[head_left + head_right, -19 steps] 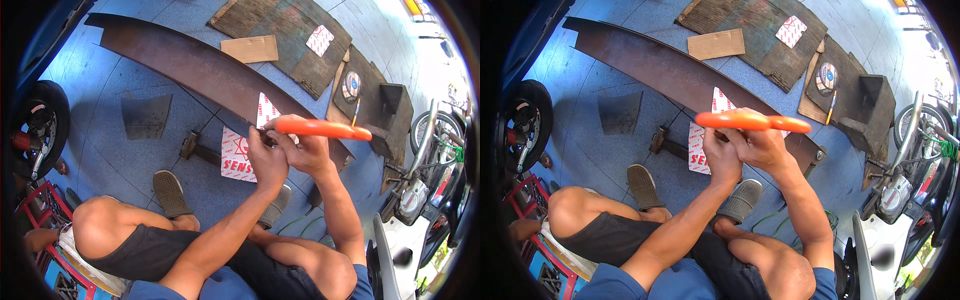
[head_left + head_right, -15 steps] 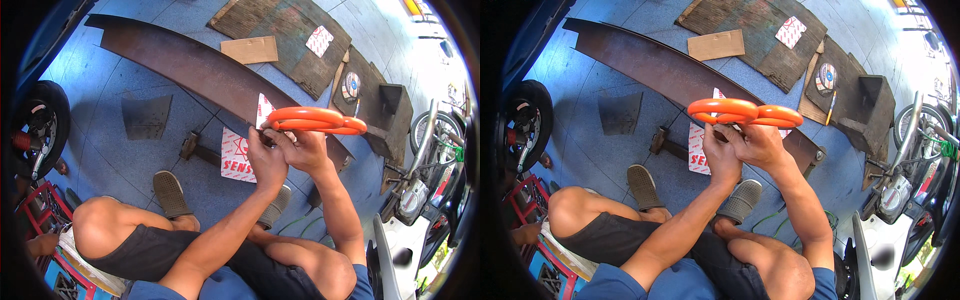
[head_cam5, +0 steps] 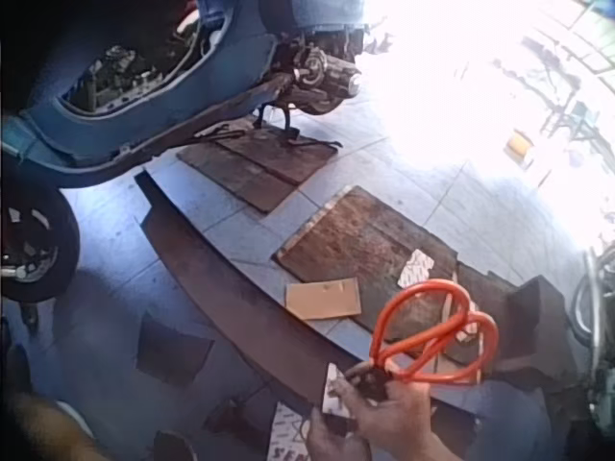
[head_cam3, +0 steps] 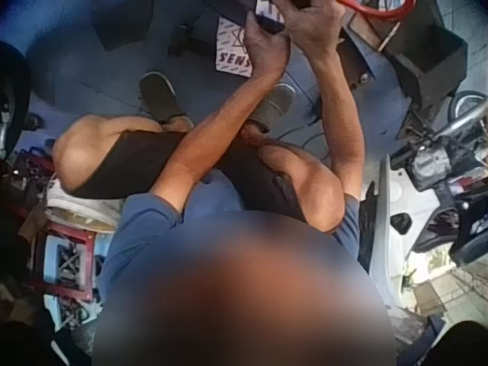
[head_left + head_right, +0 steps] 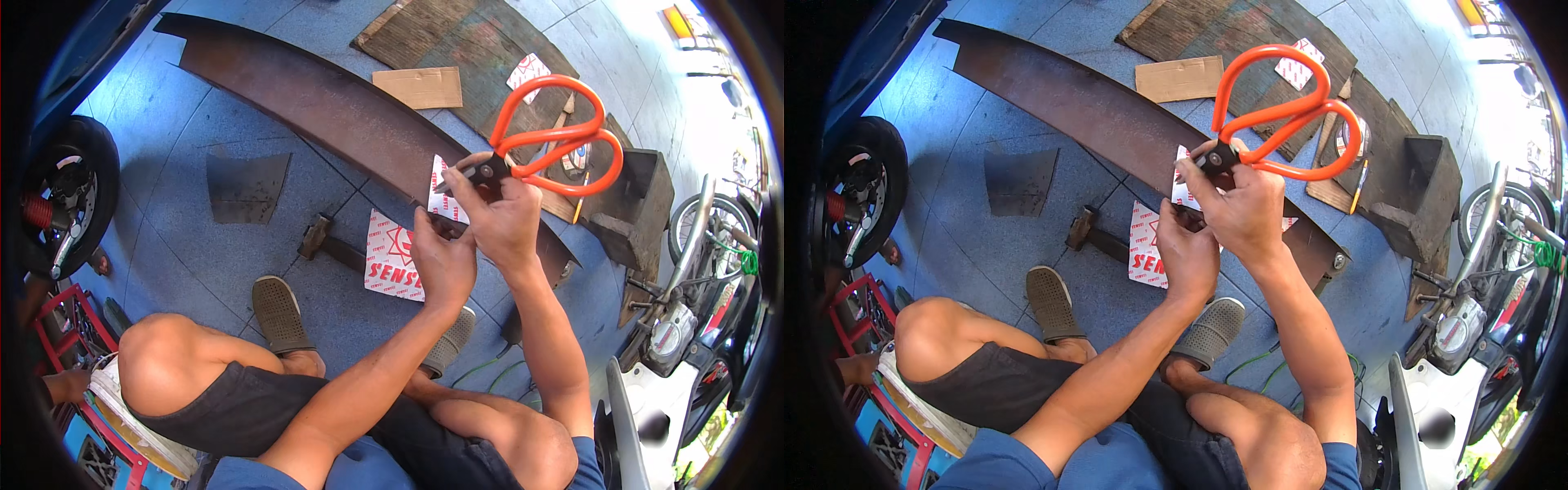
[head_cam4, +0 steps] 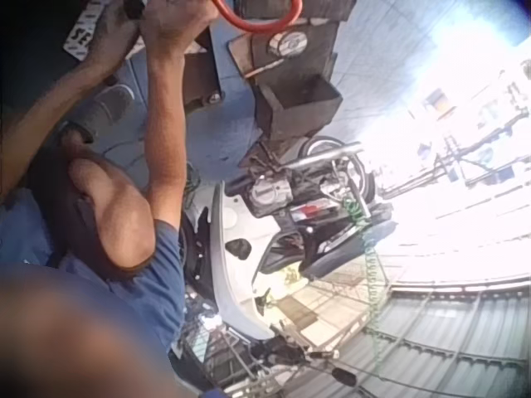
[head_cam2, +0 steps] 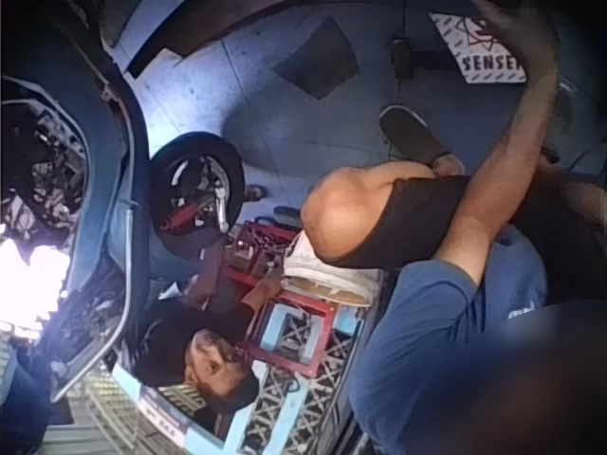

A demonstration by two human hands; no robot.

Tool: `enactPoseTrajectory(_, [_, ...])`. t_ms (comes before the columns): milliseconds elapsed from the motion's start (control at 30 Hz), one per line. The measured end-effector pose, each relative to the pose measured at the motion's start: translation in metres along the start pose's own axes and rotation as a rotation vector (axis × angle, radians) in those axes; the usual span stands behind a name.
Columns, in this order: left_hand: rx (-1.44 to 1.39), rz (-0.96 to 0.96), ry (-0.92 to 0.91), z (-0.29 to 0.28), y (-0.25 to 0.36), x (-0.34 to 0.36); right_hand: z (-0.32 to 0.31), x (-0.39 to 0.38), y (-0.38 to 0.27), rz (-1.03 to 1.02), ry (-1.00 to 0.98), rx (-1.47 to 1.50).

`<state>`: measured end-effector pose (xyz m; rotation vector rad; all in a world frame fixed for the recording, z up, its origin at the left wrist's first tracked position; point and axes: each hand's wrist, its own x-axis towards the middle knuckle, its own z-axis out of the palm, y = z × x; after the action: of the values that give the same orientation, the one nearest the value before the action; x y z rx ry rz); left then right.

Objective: Cutting and grinding a piece of angle iron to a specific shape using scissors and an angle grinder.

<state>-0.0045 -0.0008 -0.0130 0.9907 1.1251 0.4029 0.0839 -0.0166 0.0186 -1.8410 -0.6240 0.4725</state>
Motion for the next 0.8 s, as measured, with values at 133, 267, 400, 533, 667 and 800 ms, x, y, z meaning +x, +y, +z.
enactPoseTrajectory(133, [-0.023,0.061,0.011,-0.003,-0.010,0.004,0.015,0.005,-0.009,0.124,0.064,-0.112])
enactPoseTrajectory(267, [0.087,0.019,-0.001,-0.006,0.003,-0.001,0.020,0.004,-0.012,0.083,0.055,-0.339])
enactPoseTrajectory(400, [0.070,0.022,-0.033,-0.004,0.008,-0.003,0.020,0.006,-0.018,0.126,0.052,-0.397])
enactPoseTrajectory(533, [0.026,0.062,-0.009,-0.005,0.004,-0.001,0.026,0.005,-0.012,0.073,0.072,-0.410])
enactPoseTrajectory(667, [0.091,-0.018,-0.005,-0.007,0.008,-0.001,0.030,0.014,-0.019,0.146,0.123,-0.338])
enactPoseTrajectory(800, [0.056,-0.073,0.004,-0.008,0.015,-0.002,0.033,0.024,-0.012,0.110,0.158,-0.344])
